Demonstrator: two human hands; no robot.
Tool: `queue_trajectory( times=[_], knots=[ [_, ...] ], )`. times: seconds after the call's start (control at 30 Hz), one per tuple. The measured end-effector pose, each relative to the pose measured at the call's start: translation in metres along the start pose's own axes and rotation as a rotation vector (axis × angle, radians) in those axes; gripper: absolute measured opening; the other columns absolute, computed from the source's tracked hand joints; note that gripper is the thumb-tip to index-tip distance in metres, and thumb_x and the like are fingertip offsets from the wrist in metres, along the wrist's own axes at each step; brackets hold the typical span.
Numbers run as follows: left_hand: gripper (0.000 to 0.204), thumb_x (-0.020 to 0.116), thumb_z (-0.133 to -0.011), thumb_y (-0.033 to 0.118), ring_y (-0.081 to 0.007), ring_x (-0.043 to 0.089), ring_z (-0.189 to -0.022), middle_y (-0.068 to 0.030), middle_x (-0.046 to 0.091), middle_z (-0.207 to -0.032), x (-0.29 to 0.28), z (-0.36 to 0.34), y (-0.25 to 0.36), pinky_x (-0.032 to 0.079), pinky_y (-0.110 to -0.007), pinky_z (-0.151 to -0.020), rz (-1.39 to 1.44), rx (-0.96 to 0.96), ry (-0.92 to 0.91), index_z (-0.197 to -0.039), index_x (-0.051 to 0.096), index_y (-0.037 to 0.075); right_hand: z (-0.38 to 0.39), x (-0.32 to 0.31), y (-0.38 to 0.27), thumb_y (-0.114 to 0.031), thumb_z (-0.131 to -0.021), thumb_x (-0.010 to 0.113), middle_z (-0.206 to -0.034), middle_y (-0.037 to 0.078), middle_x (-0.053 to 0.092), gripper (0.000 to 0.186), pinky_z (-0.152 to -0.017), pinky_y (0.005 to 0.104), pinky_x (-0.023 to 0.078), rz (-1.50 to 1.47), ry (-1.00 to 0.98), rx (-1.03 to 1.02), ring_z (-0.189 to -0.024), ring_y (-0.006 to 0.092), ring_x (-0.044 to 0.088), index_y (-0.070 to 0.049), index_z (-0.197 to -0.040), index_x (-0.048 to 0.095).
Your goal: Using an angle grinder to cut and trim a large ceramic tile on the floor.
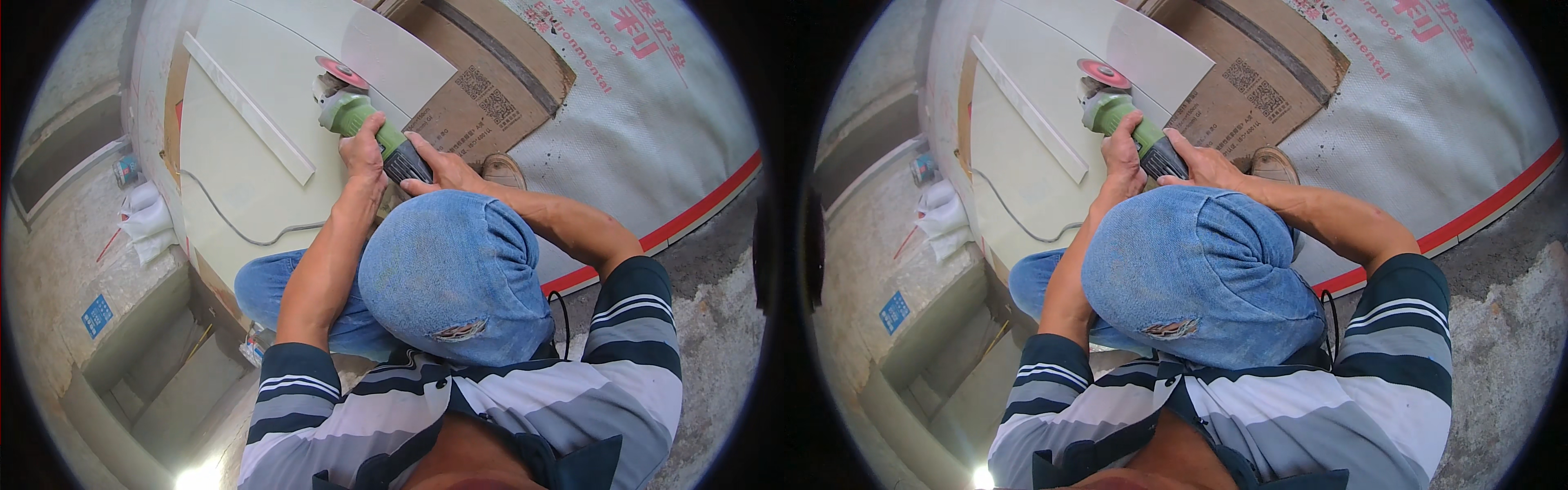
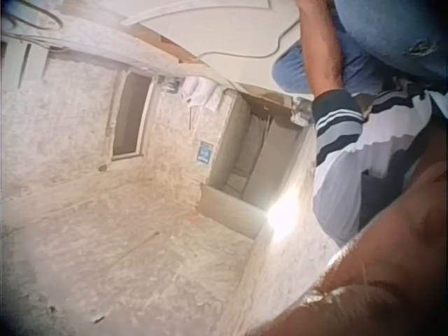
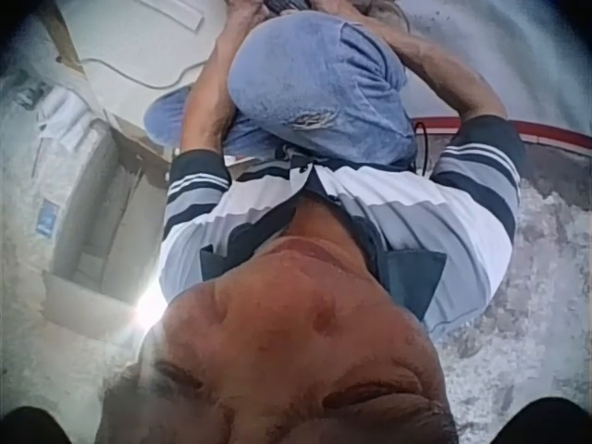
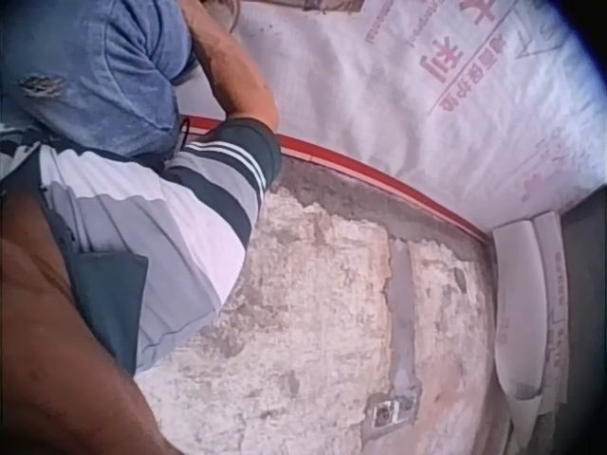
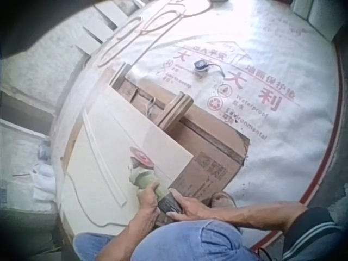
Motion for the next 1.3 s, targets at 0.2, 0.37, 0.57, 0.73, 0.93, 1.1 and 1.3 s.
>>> queue_trajectory(
  times=[0.2,0.37,0.57,0.73,0.93,1.1,1.3],
  knots=[
    [0.028,0.072,-0.071,0.010,-0.0178,0.061,-0.072,-0.0065,0.060,-0.085,-0.001,0.003,-0.003,0.050,-0.031,-0.065,0.073,-0.008,0.025,-0.094,0.059,-0.001,0.005,-0.002,-0.003,-0.031,-0.081,0.066,-0.090,0.028,0.062,0.081,-0.068,0.0389,0.050,-0.005,-0.031,0.024,-0.079,0.0348,0.065,0.002,-0.141,0.023],
    [0.032,0.072,-0.071,0.010,-0.0185,0.061,-0.072,-0.0068,0.060,-0.086,-0.002,0.005,-0.007,0.050,-0.031,-0.066,0.036,-0.028,0.034,-0.097,0.057,-0.001,0.008,-0.002,-0.002,-0.032,-0.081,0.067,-0.092,0.028,0.061,0.083,-0.070,0.0382,0.049,-0.009,-0.040,0.026,-0.082,0.0344,0.065,0.002,-0.142,0.022],
    [0.033,0.073,-0.071,0.011,-0.0184,0.060,-0.072,-0.0072,0.060,-0.085,-0.001,0.007,-0.007,0.050,-0.031,-0.065,0.037,-0.028,0.026,-0.098,0.057,-0.001,0.009,-0.001,0.003,-0.031,-0.082,0.068,-0.095,0.028,0.061,0.083,-0.073,0.0377,0.049,-0.025,-0.061,0.057,-0.084,0.0334,0.064,0.002,-0.142,0.021],
    [0.033,0.072,-0.071,0.010,-0.0182,0.060,-0.071,-0.0074,0.060,-0.085,0.002,0.012,-0.004,0.050,-0.031,-0.064,0.054,0.000,0.014,-0.098,0.057,-0.001,0.011,0.000,0.003,-0.030,-0.083,0.068,-0.099,0.028,0.061,0.082,-0.074,0.0370,0.049,-0.041,-0.079,0.057,-0.086,0.0316,0.064,0.002,-0.142,0.021],
    [0.031,0.072,-0.071,0.010,-0.0183,0.061,-0.069,-0.0073,0.061,-0.084,0.003,0.019,-0.002,0.050,-0.031,-0.063,0.058,0.009,0.027,-0.096,0.058,-0.001,0.012,0.003,0.007,-0.031,-0.083,0.069,-0.100,0.028,0.061,0.085,-0.076,0.0379,0.049,-0.054,-0.109,0.041,-0.088,0.0330,0.064,0.001,-0.143,0.018],
    [0.028,0.072,-0.071,0.010,-0.0180,0.061,-0.068,-0.0071,0.061,-0.082,0.006,0.023,-0.003,0.050,-0.031,-0.062,0.088,0.008,0.027,-0.093,0.059,-0.001,0.014,0.002,0.010,-0.034,-0.082,0.067,-0.096,0.030,0.060,0.085,-0.073,0.0417,0.048,-0.049,-0.106,0.005,-0.086,0.0401,0.062,-0.003,-0.143,0.016],
    [0.027,0.072,-0.071,0.010,-0.0177,0.061,-0.066,-0.0071,0.061,-0.082,0.001,0.030,-0.003,0.050,-0.031,-0.061,0.009,0.025,0.062,-0.092,0.059,-0.001,0.019,0.004,0.013,-0.035,-0.082,0.064,-0.092,0.033,0.060,0.084,-0.070,0.0450,0.047,-0.103,-0.147,0.017,-0.084,0.0467,0.061,-0.007,-0.144,0.014]
  ],
)
Point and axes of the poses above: each hand's wrist, its own z-axis away from the middle knuckle, its own x-axis out of the palm, y = z × x, the point moved 9 cm from there along -z, towards the middle knuckle
